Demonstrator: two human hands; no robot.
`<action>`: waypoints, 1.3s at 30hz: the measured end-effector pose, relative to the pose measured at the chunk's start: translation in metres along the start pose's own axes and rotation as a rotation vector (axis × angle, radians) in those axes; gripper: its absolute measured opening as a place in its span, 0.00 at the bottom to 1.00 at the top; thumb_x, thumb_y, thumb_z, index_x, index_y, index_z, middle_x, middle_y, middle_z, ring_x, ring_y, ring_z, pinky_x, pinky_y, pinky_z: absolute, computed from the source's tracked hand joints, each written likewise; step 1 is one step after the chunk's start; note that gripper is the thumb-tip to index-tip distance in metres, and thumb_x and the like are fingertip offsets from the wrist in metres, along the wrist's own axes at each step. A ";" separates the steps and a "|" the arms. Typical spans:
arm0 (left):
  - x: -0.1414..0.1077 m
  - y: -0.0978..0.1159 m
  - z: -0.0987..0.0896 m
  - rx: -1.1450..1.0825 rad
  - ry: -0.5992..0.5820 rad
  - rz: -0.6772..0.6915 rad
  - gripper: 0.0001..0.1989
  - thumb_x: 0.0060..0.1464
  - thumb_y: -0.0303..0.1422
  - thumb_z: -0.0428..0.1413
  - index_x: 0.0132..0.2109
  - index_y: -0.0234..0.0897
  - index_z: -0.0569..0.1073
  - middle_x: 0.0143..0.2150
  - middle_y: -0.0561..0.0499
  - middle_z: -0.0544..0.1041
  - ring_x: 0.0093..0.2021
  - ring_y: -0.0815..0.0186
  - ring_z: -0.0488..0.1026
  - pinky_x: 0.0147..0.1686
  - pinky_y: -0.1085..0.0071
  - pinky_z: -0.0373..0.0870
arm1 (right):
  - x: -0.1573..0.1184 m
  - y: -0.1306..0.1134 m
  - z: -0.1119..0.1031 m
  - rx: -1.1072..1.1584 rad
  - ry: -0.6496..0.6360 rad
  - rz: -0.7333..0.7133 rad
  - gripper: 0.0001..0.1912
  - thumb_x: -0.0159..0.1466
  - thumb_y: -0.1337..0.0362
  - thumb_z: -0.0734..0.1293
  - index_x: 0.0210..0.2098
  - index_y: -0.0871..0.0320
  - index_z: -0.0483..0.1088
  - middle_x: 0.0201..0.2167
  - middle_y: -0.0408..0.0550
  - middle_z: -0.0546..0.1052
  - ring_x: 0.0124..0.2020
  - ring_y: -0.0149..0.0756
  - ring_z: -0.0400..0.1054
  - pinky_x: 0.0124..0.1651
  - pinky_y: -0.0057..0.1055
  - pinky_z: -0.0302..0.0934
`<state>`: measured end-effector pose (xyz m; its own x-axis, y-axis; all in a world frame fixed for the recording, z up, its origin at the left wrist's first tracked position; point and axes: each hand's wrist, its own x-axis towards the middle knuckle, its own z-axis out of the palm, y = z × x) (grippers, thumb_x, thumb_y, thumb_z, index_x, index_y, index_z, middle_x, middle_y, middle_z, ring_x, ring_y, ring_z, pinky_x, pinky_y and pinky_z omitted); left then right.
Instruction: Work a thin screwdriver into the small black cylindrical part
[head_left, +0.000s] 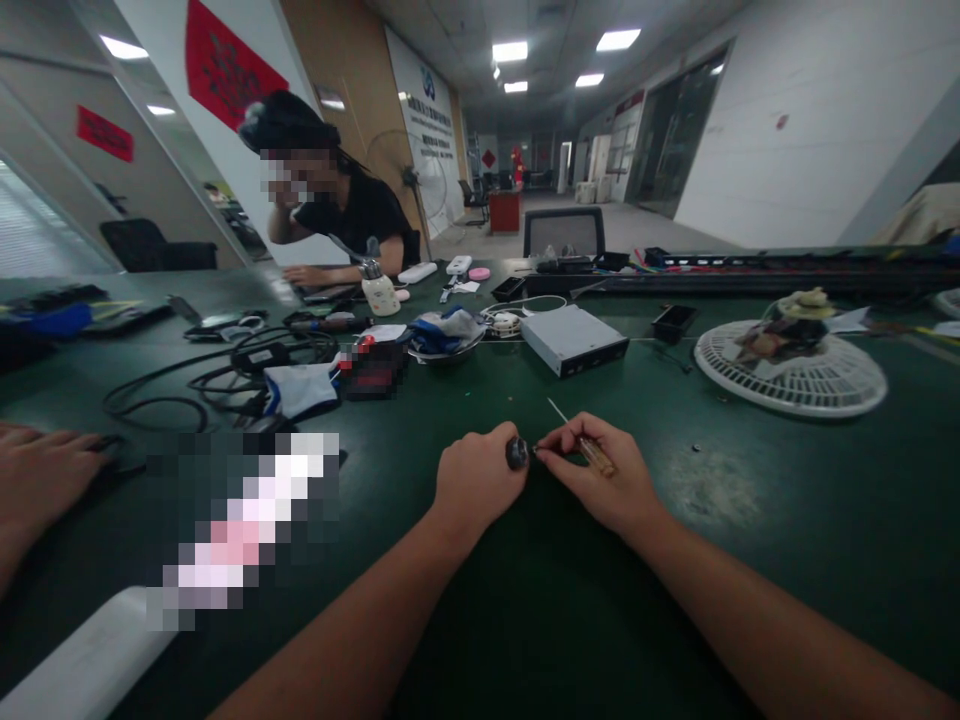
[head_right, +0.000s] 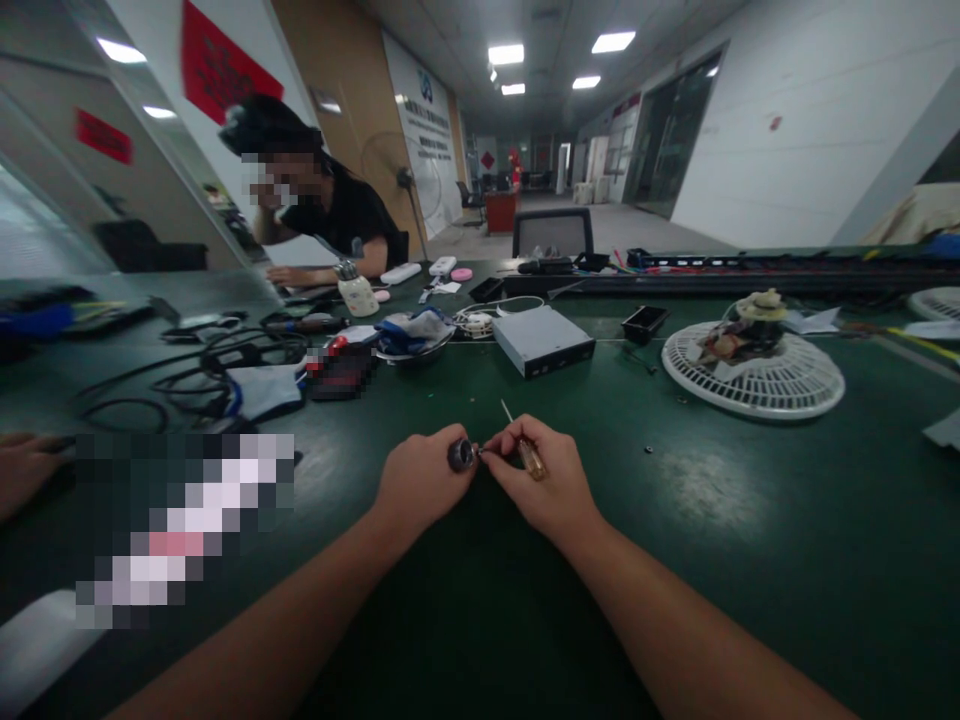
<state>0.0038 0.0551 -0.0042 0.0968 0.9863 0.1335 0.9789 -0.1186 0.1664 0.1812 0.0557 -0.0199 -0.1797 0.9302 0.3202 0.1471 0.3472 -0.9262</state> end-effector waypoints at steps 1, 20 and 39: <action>0.000 0.000 -0.001 -0.002 -0.005 0.026 0.12 0.62 0.42 0.50 0.39 0.44 0.76 0.31 0.49 0.79 0.33 0.56 0.78 0.31 0.66 0.67 | 0.000 0.001 0.000 0.051 0.015 0.007 0.12 0.59 0.66 0.73 0.29 0.54 0.63 0.36 0.47 0.81 0.39 0.39 0.77 0.43 0.36 0.69; -0.003 0.000 -0.003 0.015 -0.040 0.259 0.10 0.58 0.40 0.53 0.42 0.46 0.76 0.31 0.51 0.80 0.34 0.57 0.79 0.31 0.66 0.66 | 0.001 -0.002 0.001 -0.113 -0.098 -0.017 0.09 0.60 0.65 0.73 0.33 0.55 0.67 0.34 0.44 0.77 0.34 0.36 0.71 0.38 0.33 0.64; 0.000 -0.002 0.003 -0.040 0.054 0.100 0.09 0.59 0.41 0.52 0.36 0.44 0.74 0.27 0.52 0.77 0.28 0.61 0.74 0.25 0.69 0.54 | 0.001 0.003 -0.005 0.370 -0.007 0.044 0.23 0.71 0.53 0.63 0.30 0.59 0.82 0.24 0.50 0.80 0.28 0.37 0.74 0.33 0.34 0.68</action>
<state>0.0019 0.0556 -0.0073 0.1823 0.9620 0.2035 0.9569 -0.2212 0.1881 0.1865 0.0582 -0.0213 -0.1875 0.9419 0.2786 -0.2064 0.2395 -0.9487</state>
